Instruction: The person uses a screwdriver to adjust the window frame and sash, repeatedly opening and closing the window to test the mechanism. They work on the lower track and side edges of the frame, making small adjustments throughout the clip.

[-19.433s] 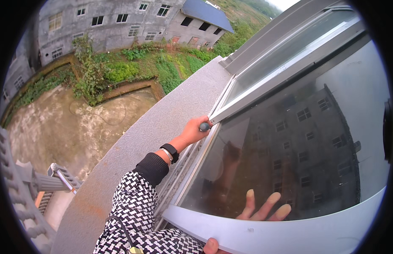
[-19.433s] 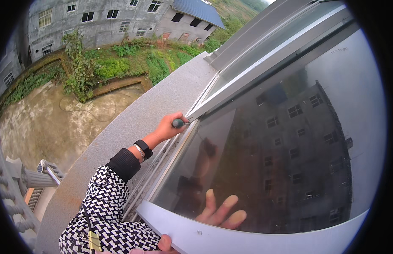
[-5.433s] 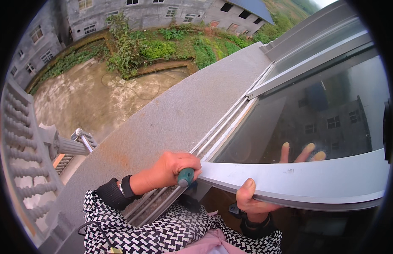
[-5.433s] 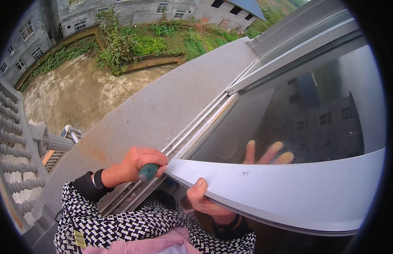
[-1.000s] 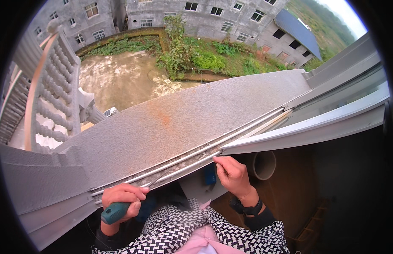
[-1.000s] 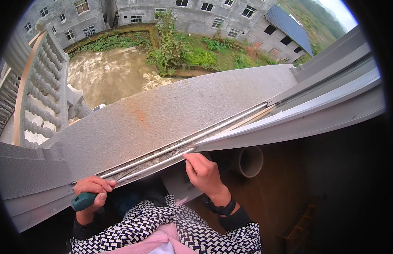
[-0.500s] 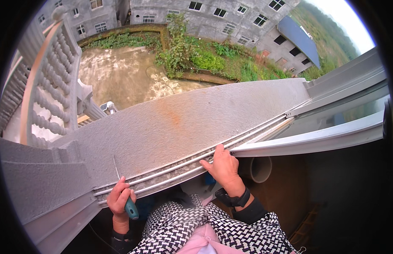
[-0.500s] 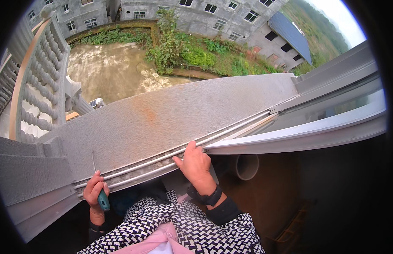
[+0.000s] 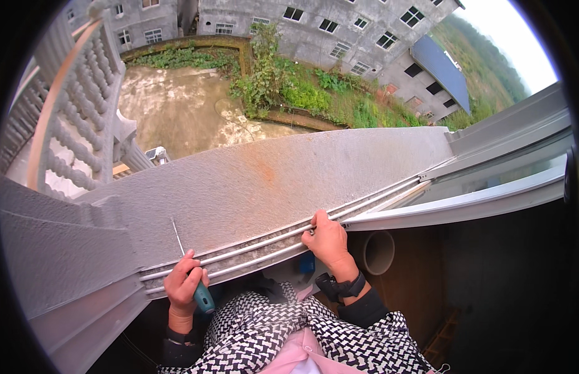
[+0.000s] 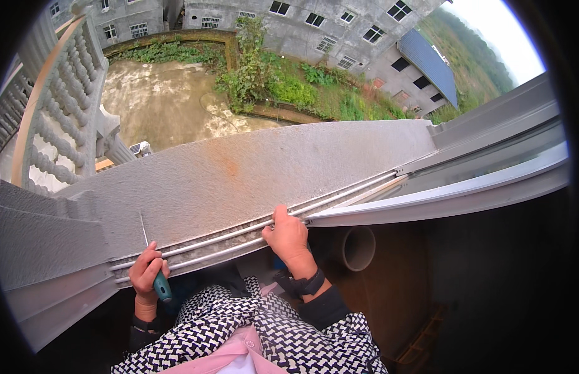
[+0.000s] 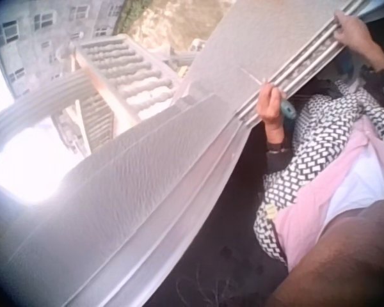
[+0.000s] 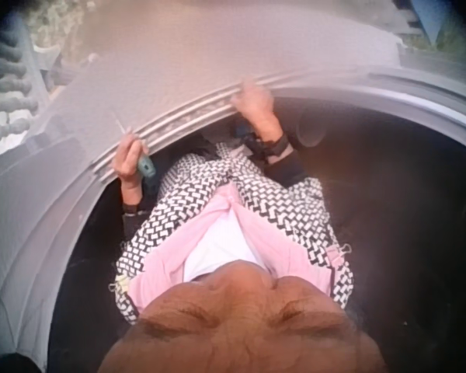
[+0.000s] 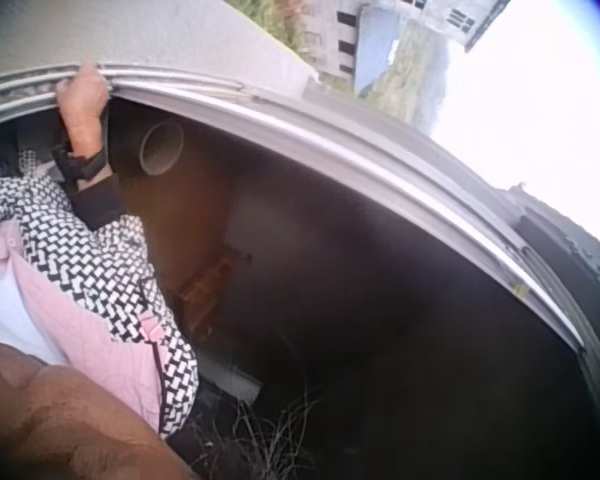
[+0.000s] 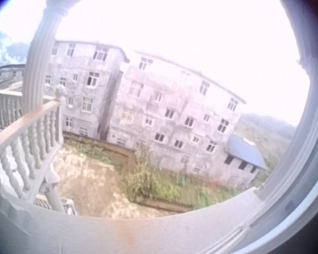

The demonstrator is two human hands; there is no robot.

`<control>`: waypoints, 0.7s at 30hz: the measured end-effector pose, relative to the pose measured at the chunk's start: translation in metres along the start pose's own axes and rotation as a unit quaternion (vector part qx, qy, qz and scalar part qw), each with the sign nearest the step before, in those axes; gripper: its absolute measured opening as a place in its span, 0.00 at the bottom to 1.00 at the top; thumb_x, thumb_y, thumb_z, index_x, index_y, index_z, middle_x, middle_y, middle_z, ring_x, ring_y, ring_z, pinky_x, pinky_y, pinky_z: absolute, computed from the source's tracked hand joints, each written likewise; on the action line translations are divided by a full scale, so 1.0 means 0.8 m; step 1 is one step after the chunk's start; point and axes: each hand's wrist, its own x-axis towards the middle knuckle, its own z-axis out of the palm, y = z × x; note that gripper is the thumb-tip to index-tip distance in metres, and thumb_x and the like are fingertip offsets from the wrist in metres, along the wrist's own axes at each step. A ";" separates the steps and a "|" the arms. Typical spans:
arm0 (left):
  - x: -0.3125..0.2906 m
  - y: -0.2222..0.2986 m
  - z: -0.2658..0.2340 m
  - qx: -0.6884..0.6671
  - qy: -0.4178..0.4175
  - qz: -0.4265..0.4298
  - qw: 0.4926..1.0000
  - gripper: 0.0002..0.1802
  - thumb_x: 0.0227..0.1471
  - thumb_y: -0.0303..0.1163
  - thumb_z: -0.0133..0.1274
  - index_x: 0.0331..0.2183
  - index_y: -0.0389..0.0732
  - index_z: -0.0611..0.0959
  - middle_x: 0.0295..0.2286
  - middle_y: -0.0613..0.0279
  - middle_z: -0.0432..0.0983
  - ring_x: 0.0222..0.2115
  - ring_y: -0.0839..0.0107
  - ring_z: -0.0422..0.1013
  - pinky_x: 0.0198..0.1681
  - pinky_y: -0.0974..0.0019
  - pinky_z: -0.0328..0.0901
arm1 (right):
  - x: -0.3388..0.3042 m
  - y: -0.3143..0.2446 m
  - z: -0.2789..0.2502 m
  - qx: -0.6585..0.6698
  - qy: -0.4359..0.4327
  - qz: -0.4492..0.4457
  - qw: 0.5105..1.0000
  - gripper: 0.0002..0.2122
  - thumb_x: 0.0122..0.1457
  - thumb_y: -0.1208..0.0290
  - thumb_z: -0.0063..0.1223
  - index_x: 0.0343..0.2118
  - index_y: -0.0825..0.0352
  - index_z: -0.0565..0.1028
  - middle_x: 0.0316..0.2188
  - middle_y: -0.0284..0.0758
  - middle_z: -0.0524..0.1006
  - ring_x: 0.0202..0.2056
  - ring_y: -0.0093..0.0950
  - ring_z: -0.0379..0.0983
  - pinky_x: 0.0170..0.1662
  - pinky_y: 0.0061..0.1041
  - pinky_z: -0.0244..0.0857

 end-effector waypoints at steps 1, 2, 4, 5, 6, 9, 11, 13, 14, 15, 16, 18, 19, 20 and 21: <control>0.000 0.001 0.000 0.001 0.001 -0.003 1.000 0.09 0.41 0.18 0.64 0.26 0.35 0.80 0.29 0.55 0.78 0.38 0.50 0.82 0.43 0.53 0.80 | 0.001 0.002 -0.003 0.035 -0.002 0.002 0.999 0.16 0.50 0.67 0.66 0.37 0.65 0.72 0.24 0.44 0.80 0.31 0.45 0.80 0.35 0.41 0.73; 0.000 0.001 0.000 0.008 0.003 -0.003 1.000 0.08 0.41 0.18 0.64 0.26 0.36 0.80 0.29 0.55 0.78 0.38 0.51 0.82 0.43 0.53 0.80 | 0.002 0.004 -0.006 0.054 -0.008 0.010 0.998 0.15 0.49 0.67 0.66 0.36 0.65 0.72 0.25 0.43 0.81 0.31 0.45 0.80 0.35 0.41 0.73; 0.000 0.002 -0.001 0.004 0.009 -0.007 1.000 0.08 0.41 0.18 0.64 0.25 0.36 0.80 0.28 0.55 0.78 0.38 0.51 0.82 0.43 0.54 0.80 | 0.003 0.007 -0.010 0.103 -0.013 0.033 0.994 0.13 0.49 0.67 0.66 0.34 0.65 0.74 0.25 0.42 0.81 0.31 0.44 0.80 0.36 0.39 0.73; 0.000 0.002 -0.001 0.009 0.007 -0.008 1.000 0.08 0.41 0.18 0.64 0.25 0.36 0.80 0.28 0.55 0.78 0.38 0.52 0.82 0.43 0.55 0.80 | 0.003 0.010 -0.011 0.140 -0.017 0.044 0.989 0.11 0.49 0.68 0.65 0.31 0.67 0.76 0.25 0.41 0.81 0.30 0.42 0.80 0.36 0.37 0.73; 0.000 0.001 -0.001 0.003 0.012 -0.007 1.000 0.08 0.41 0.19 0.64 0.25 0.36 0.80 0.28 0.56 0.78 0.38 0.52 0.82 0.43 0.55 0.80 | 0.001 0.012 -0.010 0.142 0.011 0.007 0.990 0.10 0.49 0.68 0.65 0.30 0.66 0.76 0.25 0.41 0.81 0.30 0.42 0.80 0.36 0.37 0.73; 0.001 0.001 -0.002 0.001 0.017 -0.005 1.000 0.09 0.41 0.19 0.65 0.25 0.37 0.80 0.28 0.57 0.78 0.38 0.52 0.82 0.41 0.56 0.80 | -0.007 0.016 -0.006 0.097 0.042 -0.023 0.994 0.08 0.48 0.69 0.65 0.28 0.66 0.78 0.25 0.41 0.81 0.30 0.42 0.80 0.36 0.37 0.74; 0.000 0.001 -0.002 0.009 0.018 -0.007 1.000 0.09 0.41 0.19 0.65 0.25 0.37 0.80 0.29 0.57 0.78 0.39 0.52 0.82 0.40 0.57 0.80 | -0.008 0.009 -0.009 0.059 0.078 -0.074 0.992 0.07 0.47 0.69 0.65 0.26 0.66 0.79 0.25 0.41 0.82 0.30 0.42 0.80 0.36 0.36 0.74; -0.001 0.003 -0.002 0.009 0.019 -0.008 1.000 0.09 0.41 0.20 0.66 0.25 0.37 0.80 0.29 0.57 0.78 0.39 0.52 0.82 0.39 0.58 0.80 | 0.006 -0.007 -0.024 0.039 0.013 -0.072 0.997 0.07 0.46 0.70 0.64 0.26 0.66 0.80 0.25 0.42 0.82 0.30 0.42 0.80 0.37 0.36 0.74; -0.001 0.003 -0.002 0.012 0.018 -0.001 1.000 0.09 0.41 0.20 0.66 0.25 0.38 0.80 0.29 0.57 0.78 0.40 0.52 0.82 0.38 0.58 0.79 | 0.014 -0.017 -0.035 0.028 -0.025 -0.059 0.998 0.06 0.46 0.70 0.64 0.25 0.66 0.80 0.25 0.42 0.82 0.29 0.42 0.80 0.37 0.36 0.74; -0.002 0.003 -0.002 0.010 0.020 -0.002 1.000 0.09 0.42 0.20 0.66 0.25 0.38 0.80 0.29 0.57 0.78 0.40 0.52 0.82 0.38 0.58 0.80 | 0.032 -0.030 -0.048 0.065 -0.054 -0.077 0.993 0.06 0.45 0.70 0.64 0.25 0.65 0.81 0.24 0.42 0.81 0.30 0.40 0.80 0.37 0.35 0.74; -0.002 0.003 -0.002 0.012 0.022 -0.003 1.000 0.09 0.42 0.20 0.66 0.25 0.38 0.80 0.29 0.57 0.78 0.40 0.52 0.82 0.38 0.58 0.80 | 0.055 -0.044 -0.063 0.152 -0.063 -0.061 0.984 0.06 0.49 0.72 0.63 0.30 0.67 0.82 0.23 0.41 0.82 0.29 0.36 0.82 0.35 0.31 0.74; -0.003 0.002 -0.002 0.020 0.012 -0.006 1.000 0.09 0.42 0.20 0.66 0.25 0.38 0.80 0.29 0.57 0.78 0.40 0.52 0.82 0.38 0.58 0.80 | 0.119 -0.068 -0.098 0.541 0.064 -0.044 0.837 0.11 0.59 0.73 0.61 0.44 0.71 0.80 0.29 0.40 0.83 0.30 0.29 0.82 0.33 0.25 0.75; -0.004 0.003 -0.001 0.018 0.015 -0.005 1.000 0.09 0.42 0.19 0.66 0.25 0.38 0.80 0.29 0.57 0.78 0.40 0.52 0.82 0.38 0.57 0.80 | 0.137 -0.072 -0.111 0.608 0.191 -0.084 0.766 0.13 0.62 0.73 0.60 0.48 0.72 0.78 0.31 0.40 0.82 0.30 0.28 0.82 0.33 0.24 0.75; -0.004 0.003 -0.002 0.018 0.017 -0.003 1.000 0.09 0.42 0.19 0.65 0.25 0.38 0.80 0.29 0.57 0.78 0.40 0.52 0.82 0.38 0.57 0.80 | 0.136 -0.068 -0.116 0.533 0.202 -0.086 0.817 0.14 0.62 0.73 0.60 0.49 0.72 0.78 0.32 0.40 0.83 0.30 0.27 0.82 0.33 0.24 0.75; -0.004 0.000 -0.001 0.018 0.019 0.001 1.000 0.09 0.42 0.19 0.65 0.25 0.38 0.80 0.29 0.57 0.78 0.40 0.52 0.82 0.38 0.57 0.80 | 0.133 -0.058 -0.120 0.449 0.206 -0.102 0.863 0.15 0.62 0.72 0.61 0.51 0.71 0.77 0.33 0.40 0.83 0.30 0.27 0.83 0.32 0.24 0.75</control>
